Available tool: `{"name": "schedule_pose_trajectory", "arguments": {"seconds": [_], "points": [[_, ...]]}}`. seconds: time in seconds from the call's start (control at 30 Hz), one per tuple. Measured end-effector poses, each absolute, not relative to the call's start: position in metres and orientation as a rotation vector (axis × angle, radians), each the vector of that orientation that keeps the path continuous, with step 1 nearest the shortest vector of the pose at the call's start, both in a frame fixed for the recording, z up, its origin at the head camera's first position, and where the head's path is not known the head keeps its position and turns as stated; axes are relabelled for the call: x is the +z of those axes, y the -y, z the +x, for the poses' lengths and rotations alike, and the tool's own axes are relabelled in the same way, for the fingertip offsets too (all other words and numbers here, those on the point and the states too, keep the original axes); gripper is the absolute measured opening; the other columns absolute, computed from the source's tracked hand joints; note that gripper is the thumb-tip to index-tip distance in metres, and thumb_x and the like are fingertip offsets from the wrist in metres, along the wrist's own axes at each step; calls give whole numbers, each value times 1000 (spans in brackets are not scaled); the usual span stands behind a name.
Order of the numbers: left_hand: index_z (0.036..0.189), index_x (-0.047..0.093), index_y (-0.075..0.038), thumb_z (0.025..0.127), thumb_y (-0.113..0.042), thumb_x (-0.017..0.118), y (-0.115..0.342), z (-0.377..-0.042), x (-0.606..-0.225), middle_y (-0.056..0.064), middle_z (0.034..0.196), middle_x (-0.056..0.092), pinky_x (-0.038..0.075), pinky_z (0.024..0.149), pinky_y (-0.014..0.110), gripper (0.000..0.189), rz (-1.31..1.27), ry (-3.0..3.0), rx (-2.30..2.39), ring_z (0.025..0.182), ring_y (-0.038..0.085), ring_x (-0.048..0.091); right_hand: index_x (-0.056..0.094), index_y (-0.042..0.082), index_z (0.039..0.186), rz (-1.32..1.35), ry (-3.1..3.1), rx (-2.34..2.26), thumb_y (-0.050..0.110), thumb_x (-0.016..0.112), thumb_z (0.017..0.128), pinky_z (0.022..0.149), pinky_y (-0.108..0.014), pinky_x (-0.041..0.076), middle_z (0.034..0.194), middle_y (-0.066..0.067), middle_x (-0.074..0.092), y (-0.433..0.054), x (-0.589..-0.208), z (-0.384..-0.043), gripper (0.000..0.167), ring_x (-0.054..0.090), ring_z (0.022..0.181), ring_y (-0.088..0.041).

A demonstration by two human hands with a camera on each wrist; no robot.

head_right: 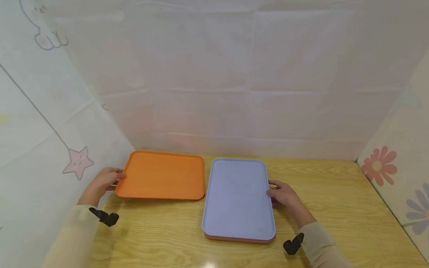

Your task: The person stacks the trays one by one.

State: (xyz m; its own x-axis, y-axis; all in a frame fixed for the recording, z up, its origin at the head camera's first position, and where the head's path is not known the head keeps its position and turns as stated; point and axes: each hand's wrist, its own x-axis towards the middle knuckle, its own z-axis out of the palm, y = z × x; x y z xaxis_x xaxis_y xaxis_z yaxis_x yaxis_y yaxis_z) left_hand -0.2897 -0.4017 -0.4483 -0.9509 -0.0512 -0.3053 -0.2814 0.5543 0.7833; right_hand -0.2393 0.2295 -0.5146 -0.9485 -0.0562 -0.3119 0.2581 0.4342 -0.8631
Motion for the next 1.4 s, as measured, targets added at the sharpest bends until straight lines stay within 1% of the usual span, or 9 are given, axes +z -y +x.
{"name": "schedule_pose_trajectory", "arguments": {"seconds": [0.13, 0.4, 0.5, 0.63, 0.73, 0.83, 0.93, 1.1, 1.4], "points": [[149, 24, 20, 106, -15, 47, 403, -281, -443, 38, 138, 48, 59, 83, 42, 60, -269, -2542, 1370, 96, 23, 66, 40, 0, 152, 174, -2382, -1530, 17, 64, 96, 89, -45, 56, 139, -32, 53, -231, -516, -241, 64, 66, 112, -36], [150, 23, 20, 107, -15, 48, 407, -265, -441, 34, 136, 51, 59, 78, 32, 61, -304, -2454, 1531, 88, 10, 65, 38, -1, 153, 168, -2338, -1572, 16, 64, 96, 82, -39, 59, 140, -34, 52, -233, -517, -240, 64, 68, 110, -36], [150, 23, 20, 107, -15, 49, 407, -260, -440, 28, 129, 58, 59, 78, 30, 61, -316, -2429, 1574, 86, 8, 65, 39, -2, 152, 163, -2319, -1601, 17, 65, 97, 83, -39, 59, 141, -34, 52, -234, -518, -239, 64, 67, 112, -36], [149, 25, 20, 107, -16, 49, 407, -252, -438, 12, 112, 66, 59, 76, 29, 61, -310, -2435, 1591, 84, 6, 64, 38, -3, 152, 153, -2336, -1630, 19, 64, 98, 86, -39, 58, 139, -32, 53, -235, -515, -235, 65, 67, 110, -32], [149, 26, 20, 107, -15, 49, 405, -247, -437, 3, 103, 67, 59, 76, 29, 60, -288, -2427, 1623, 84, 6, 65, 32, -4, 154, 139, -2345, -1695, 18, 59, 101, 90, -39, 57, 139, -31, 49, -236, -510, -230, 64, 63, 114, -33], [149, 24, 20, 107, -15, 49, 401, -242, -437, -1, 100, 68, 60, 77, 30, 60, -258, -2412, 1663, 84, 7, 67, 26, -6, 156, 116, -2320, -1800, 15, 55, 103, 96, -41, 55, 143, -30, 40, -233, -503, -224, 63, 55, 122, -39], [149, 23, 20, 106, -14, 50, 396, -240, -436, -1, 101, 68, 60, 77, 30, 62, -222, -2389, 1714, 85, 7, 68, 26, -5, 155, 100, -2312, -1871, 13, 53, 104, 99, -39, 54, 146, -30, 36, -227, -493, -217, 61, 51, 127, -39], [150, 22, 21, 106, -12, 51, 381, -239, -437, -1, 102, 70, 61, 77, 31, 62, -136, -2321, 1814, 86, 9, 70, 29, -5, 154, 76, -2278, -1987, 11, 53, 104, 98, -32, 54, 146, -28, 40, -211, -481, -206, 57, 56, 120, -29], [153, 21, 16, 105, -7, 51, 339, -240, -440, -3, 101, 70, 60, 76, 30, 61, -21, -2210, 1953, 87, 12, 71, 34, -5, 151, 86, -2093, -2109, 8, 55, 103, 94, -34, 56, 144, -28, 46, -178, -479, -192, 54, 65, 107, -15]]}}
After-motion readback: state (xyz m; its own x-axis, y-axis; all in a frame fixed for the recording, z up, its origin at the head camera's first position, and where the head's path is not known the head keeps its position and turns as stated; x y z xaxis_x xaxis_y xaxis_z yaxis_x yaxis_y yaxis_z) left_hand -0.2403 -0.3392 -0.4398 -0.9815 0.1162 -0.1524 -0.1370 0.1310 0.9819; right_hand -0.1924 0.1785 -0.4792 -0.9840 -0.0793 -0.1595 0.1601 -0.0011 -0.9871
